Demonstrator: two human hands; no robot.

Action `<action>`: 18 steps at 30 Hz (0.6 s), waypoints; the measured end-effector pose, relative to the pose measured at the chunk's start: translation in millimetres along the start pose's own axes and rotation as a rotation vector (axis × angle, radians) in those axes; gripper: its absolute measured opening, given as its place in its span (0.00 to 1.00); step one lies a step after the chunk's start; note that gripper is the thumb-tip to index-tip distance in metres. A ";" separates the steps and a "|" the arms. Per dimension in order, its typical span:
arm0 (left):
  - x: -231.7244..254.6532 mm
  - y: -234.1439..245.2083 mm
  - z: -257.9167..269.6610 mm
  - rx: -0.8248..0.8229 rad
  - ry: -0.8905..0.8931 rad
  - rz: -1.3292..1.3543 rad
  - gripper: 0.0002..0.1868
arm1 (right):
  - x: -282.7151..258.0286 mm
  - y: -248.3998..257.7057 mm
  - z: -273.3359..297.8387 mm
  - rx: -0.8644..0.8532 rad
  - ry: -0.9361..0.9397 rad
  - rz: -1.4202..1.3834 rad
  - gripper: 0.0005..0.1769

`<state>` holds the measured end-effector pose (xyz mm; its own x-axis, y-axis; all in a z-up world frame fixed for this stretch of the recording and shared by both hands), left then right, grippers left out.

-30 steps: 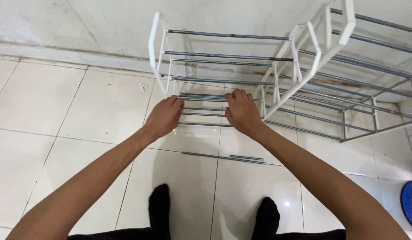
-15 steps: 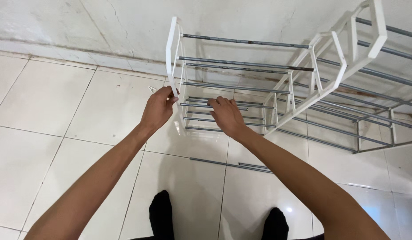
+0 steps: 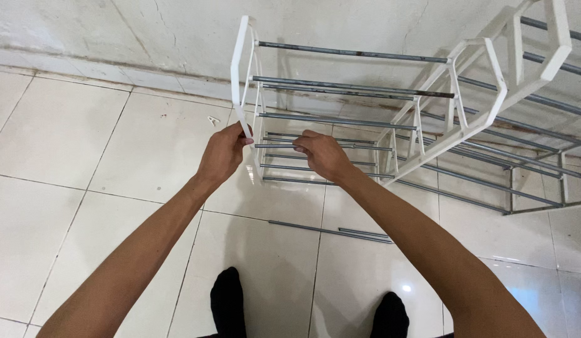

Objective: The person disassembles a white metal shoe rack by removing its horizontal metal rods one by one. The rods are placed on the tiled floor as they are removed. The task continues until most rods are removed from the rack.

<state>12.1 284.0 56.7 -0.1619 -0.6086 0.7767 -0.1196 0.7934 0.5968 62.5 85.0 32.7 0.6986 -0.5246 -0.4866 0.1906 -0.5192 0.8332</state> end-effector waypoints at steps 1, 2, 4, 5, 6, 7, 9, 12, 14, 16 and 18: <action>0.3 1.4 0.4 0.013 -0.011 0.003 0.05 | -0.4 2.0 -1.3 -0.004 0.021 -0.002 0.07; 0.7 2.7 0.7 0.025 -0.022 0.007 0.05 | -1.3 4.4 -2.3 -0.009 0.042 -0.004 0.08; 1.2 4.0 0.6 0.040 -0.034 0.011 0.05 | 3.1 1.7 -7.1 -0.095 -0.023 0.006 0.09; 1.5 3.7 0.1 0.044 -0.034 0.012 0.06 | 9.1 -2.2 -9.6 -0.177 -0.107 0.019 0.09; 1.9 3.7 0.5 0.048 -0.034 0.013 0.06 | 14.1 -6.3 -9.2 -0.259 -0.192 0.032 0.11; 3.8 4.7 0.5 0.050 -0.052 0.035 0.08 | 13.7 -6.5 -9.1 -0.280 -0.221 0.041 0.11; 8.5 6.7 1.3 0.054 -0.088 0.080 0.11 | 13.4 -6.9 -8.0 -0.319 -0.280 0.060 0.13; 3.6 0.2 -0.4 -0.009 0.039 0.004 0.07 | 6.8 -1.5 -8.2 -0.265 -0.257 0.020 0.09; 13.2 2.6 1.4 0.017 -0.030 0.016 0.07 | -5.1 6.1 -7.1 -0.142 -0.159 0.017 0.09; 17.9 4.4 2.9 0.030 -0.047 0.020 0.07 | -16.3 6.1 -3.5 -0.060 -0.112 0.014 0.10; 16.2 5.3 2.4 0.029 -0.014 0.016 0.06 | -22.1 1.4 -2.5 -0.017 -0.118 0.011 0.07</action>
Point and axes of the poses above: each hand's wrist, its own z-axis away from the middle knuckle, its own y-axis out of the back of the hand, x = y × z, the point moved 8 cm from there along -z, towards the middle knuckle, and after that the axes turned 3 degrees about z, right-handed, at the moved point
